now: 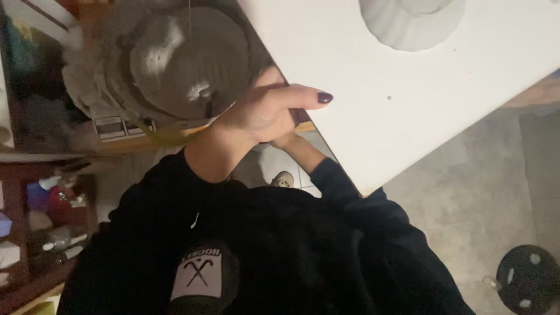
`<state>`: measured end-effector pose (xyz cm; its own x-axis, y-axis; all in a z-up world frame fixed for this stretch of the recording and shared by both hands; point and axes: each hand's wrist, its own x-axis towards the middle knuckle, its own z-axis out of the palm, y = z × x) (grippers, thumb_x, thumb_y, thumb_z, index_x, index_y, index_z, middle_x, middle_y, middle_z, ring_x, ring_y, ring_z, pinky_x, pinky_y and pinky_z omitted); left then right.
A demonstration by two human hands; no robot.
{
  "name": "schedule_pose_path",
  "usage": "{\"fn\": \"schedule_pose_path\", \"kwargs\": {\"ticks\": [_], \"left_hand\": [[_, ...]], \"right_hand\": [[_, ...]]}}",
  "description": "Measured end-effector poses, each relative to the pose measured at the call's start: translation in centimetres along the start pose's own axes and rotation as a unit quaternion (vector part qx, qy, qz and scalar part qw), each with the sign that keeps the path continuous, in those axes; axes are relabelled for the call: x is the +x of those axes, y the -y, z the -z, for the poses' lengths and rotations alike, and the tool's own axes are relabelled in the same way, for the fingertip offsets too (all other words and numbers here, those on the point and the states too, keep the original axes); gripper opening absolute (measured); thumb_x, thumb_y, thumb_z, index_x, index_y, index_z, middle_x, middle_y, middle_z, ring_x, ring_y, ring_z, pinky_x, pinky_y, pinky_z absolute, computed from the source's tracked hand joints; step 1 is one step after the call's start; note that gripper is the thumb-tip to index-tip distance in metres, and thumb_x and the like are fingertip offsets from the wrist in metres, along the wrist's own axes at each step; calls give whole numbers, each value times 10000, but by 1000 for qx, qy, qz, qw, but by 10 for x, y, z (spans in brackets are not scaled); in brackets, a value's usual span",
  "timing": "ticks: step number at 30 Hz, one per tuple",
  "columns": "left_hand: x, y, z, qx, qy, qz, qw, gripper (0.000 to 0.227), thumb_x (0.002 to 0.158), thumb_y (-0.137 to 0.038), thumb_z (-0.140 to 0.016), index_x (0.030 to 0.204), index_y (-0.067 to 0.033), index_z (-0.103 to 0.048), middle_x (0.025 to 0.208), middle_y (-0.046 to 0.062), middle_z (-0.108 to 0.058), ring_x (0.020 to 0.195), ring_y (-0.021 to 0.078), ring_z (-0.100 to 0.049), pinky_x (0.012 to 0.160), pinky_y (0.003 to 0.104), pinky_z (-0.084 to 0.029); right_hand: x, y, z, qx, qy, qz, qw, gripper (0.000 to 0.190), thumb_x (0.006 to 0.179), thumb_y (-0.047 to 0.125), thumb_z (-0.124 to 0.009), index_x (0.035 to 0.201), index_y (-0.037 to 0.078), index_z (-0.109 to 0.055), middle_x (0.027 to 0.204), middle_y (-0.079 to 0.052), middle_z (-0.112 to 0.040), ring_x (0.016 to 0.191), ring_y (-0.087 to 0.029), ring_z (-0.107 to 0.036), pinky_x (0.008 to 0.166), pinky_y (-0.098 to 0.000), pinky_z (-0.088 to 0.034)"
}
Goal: Filling silicone molds with a white casting mixture to create decorative items.
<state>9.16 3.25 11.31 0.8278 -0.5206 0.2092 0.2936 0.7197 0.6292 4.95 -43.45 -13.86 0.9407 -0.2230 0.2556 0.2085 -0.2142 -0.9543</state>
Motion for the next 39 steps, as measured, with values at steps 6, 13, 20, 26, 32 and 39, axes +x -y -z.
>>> {"fn": "schedule_pose_path", "kwargs": {"ticks": [6,13,20,26,32,39], "left_hand": [[-21,-26,15,43,-4,-28,999,507,986,43,-588,1453,158,-429,1324,238,-607,1267,283,-615,1125,409,-525],[-18,-39,20,14,99,-44,994,560,1000,51,-582,1529,34,-400,1341,159,-623,1262,231,-625,1086,394,-542],[-29,27,31,-1,-18,48,999,522,935,89,-605,1445,100,-491,1332,198,-648,1261,285,-634,1092,424,-522],[-27,110,76,-76,-27,131,988,484,888,76,-634,1367,85,-565,1269,176,-683,1204,280,-653,1056,412,-521],[-47,185,184,-57,-65,197,977,497,822,85,-647,1317,93,-607,1234,169,-708,1166,285,-669,1015,409,-524],[-93,190,254,-48,-166,208,963,493,862,61,-639,1347,82,-560,1215,156,-698,1128,282,-671,969,422,-532]], "right_hand": [[1,33,-34,128,-30,-50,990,600,1079,329,-585,1521,-45,-429,1522,-222,-519,1378,-364,-540,1158,-491,-443],[-25,72,-56,267,-60,-114,955,620,1044,345,-598,1499,-46,-441,1493,-226,-536,1348,-372,-555,1126,-504,-455],[-39,122,-66,396,-67,-167,900,641,1010,362,-612,1477,-47,-453,1465,-229,-552,1318,-380,-570,1093,-516,-468],[-13,136,-76,502,-16,-223,835,658,980,377,-623,1458,-48,-464,1441,-231,-566,1292,-388,-583,1066,-527,-479],[-21,45,-17,497,39,-295,815,564,997,284,-626,1423,-65,-504,1374,-217,-606,1198,-360,-618,952,-495,-520],[-48,-31,-59,399,100,-404,817,328,976,24,-629,1296,-40,-593,1184,-130,-676,1082,-306,-698,927,-519,-609]]}}
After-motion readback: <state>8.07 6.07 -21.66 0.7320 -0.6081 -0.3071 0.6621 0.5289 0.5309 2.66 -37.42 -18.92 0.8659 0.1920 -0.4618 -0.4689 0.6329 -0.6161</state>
